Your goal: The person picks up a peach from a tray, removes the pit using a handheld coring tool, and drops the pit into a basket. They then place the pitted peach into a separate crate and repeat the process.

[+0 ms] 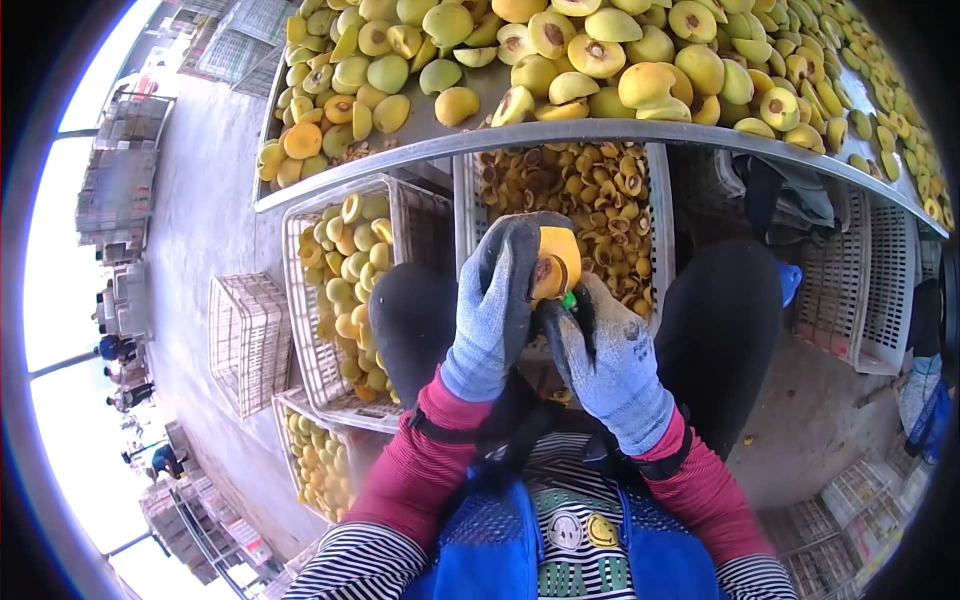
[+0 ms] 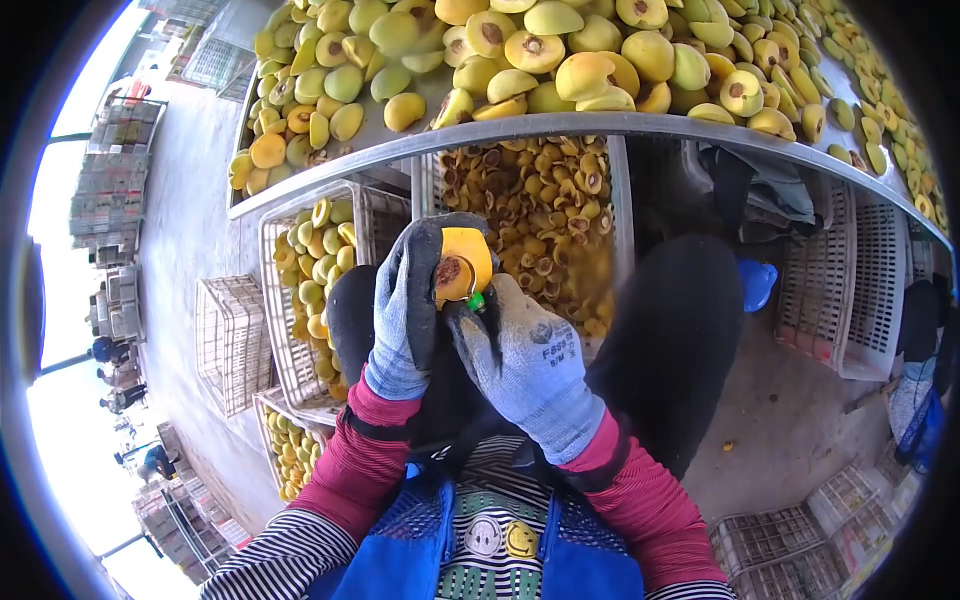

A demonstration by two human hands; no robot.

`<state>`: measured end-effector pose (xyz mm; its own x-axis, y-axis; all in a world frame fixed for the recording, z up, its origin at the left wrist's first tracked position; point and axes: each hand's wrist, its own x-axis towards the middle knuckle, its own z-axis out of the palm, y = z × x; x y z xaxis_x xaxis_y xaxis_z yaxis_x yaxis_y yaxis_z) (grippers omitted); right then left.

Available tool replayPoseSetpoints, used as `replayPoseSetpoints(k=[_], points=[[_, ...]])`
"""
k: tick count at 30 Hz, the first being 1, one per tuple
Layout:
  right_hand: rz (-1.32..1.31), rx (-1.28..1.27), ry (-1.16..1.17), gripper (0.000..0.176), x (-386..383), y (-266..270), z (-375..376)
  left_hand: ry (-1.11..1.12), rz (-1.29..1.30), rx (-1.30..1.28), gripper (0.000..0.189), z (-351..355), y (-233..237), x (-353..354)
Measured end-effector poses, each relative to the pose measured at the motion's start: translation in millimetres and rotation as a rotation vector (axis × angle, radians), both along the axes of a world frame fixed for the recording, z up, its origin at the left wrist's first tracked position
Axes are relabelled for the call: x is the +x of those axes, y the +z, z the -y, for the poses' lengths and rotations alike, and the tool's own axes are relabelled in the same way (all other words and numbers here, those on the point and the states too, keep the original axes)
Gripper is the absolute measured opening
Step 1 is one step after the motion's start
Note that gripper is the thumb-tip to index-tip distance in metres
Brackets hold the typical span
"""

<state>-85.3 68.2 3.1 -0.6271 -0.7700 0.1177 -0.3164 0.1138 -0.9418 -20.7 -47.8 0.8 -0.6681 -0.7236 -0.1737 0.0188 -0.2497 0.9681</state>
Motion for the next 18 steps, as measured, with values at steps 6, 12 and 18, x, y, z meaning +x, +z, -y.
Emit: replayPoseSetpoints(k=[6, 12, 18], points=[[-0.128, -0.168, -0.107, 0.017, 15, -12, -11, -0.089, 0.039, -0.432, 0.026, -5, 14, 2], [1.044, -0.080, 0.082, 0.031, 28, 6, -26, -0.111, -0.052, -0.576, 0.025, -13, 11, 7], [2.344, -0.468, 0.634, 0.050, 30, -20, -33, -0.402, 0.047, 0.024, 0.042, -11, 1, 22]])
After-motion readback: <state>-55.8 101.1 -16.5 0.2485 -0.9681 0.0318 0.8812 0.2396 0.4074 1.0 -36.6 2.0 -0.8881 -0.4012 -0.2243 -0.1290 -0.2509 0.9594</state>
